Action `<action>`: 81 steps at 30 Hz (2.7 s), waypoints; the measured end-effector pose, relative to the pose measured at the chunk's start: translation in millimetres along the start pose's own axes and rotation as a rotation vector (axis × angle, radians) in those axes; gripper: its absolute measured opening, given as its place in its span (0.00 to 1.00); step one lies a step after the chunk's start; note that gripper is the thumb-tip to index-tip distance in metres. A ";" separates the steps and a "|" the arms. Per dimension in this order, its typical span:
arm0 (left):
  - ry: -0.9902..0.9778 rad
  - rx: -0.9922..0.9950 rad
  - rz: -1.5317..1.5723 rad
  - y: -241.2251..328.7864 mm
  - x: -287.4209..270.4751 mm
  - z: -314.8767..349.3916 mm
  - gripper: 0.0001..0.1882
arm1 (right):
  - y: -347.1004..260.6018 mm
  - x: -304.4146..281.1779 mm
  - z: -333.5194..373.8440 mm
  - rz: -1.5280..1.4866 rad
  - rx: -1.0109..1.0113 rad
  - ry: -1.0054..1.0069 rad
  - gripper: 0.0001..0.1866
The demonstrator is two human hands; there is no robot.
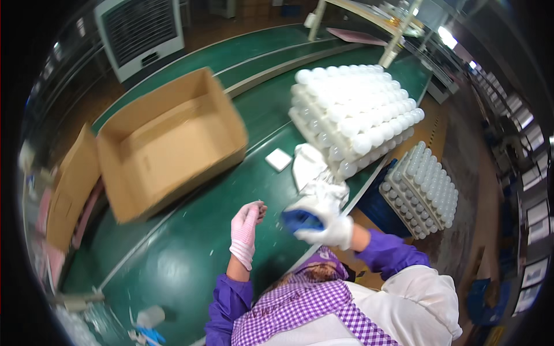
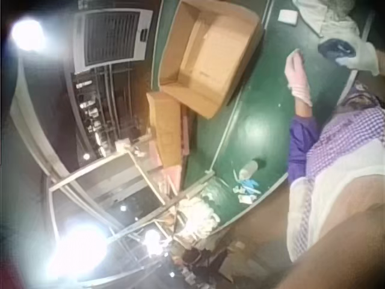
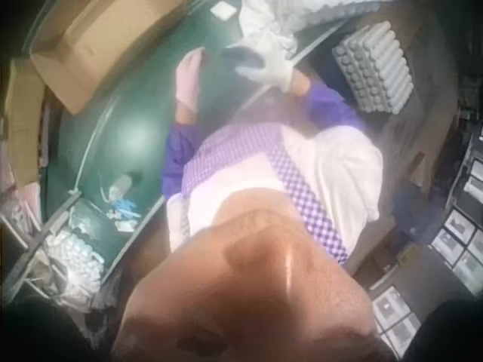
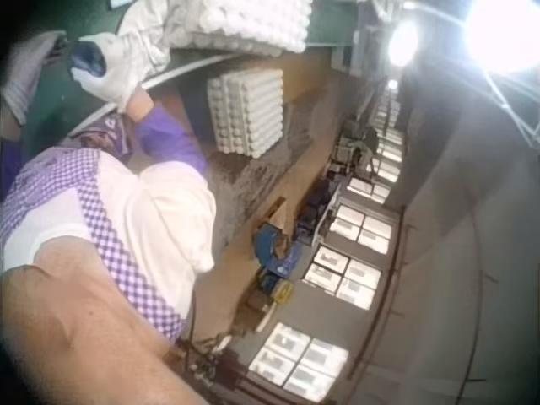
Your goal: Cleaning and inspecting LED light bulbs on an assembly line.
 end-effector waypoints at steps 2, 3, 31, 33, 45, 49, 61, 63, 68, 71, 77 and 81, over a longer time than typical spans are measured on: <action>-0.080 -0.046 -0.100 -7.3 121.5 -90.9 0.21 | 107.6 -138.0 -0.8 0.042 0.049 0.218 0.20; -0.072 -0.053 -0.116 -8.7 174.1 -139.6 0.21 | 160.9 -212.3 1.9 0.043 0.105 0.469 0.19; 0.042 -0.360 0.021 -37.5 789.2 -624.7 0.30 | 891.8 -1053.3 11.5 -0.444 1.016 0.291 0.24; 0.016 -0.382 0.081 -37.5 790.8 -624.2 0.29 | 893.9 -1050.4 23.8 -0.413 0.910 0.290 0.22; -0.019 -0.146 0.266 26.5 747.4 -568.8 0.21 | 787.6 -1040.6 3.6 0.084 0.631 -0.328 0.19; 0.047 -0.115 0.302 46.8 712.1 -536.9 0.23 | 798.6 -1031.5 21.7 -0.227 0.834 -0.081 0.17; 0.024 -0.076 0.283 52.8 421.3 -301.0 0.26 | 627.7 -778.1 254.4 -0.837 0.834 0.107 0.24; 0.048 -0.092 0.263 44.0 312.7 -211.2 0.26 | 532.3 -698.5 293.4 -0.819 0.805 0.126 0.25; 0.187 -0.088 0.190 23.0 35.3 21.8 0.24 | 292.8 -347.5 210.7 -0.810 0.736 0.147 0.28; 0.238 -0.052 0.220 11.1 -80.0 139.0 0.24 | 170.5 -205.9 202.8 -0.779 0.688 0.170 0.31; 0.446 -0.048 0.202 -50.4 -175.9 257.2 0.22 | 139.4 -29.9 157.4 -0.596 0.681 0.021 0.24; 0.532 -0.059 0.181 -94.7 -224.9 289.4 0.22 | 174.1 59.3 170.0 -0.921 0.773 -0.156 0.23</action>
Point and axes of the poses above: each hand's wrist, its own z-axis away from the middle knuckle, its own x-axis out of the palm, y = z × x, the point moved 2 cm from there along -z, towards the middle knuckle, and after that the axes turned 8 degrees about -z, right-handed, at the moved point
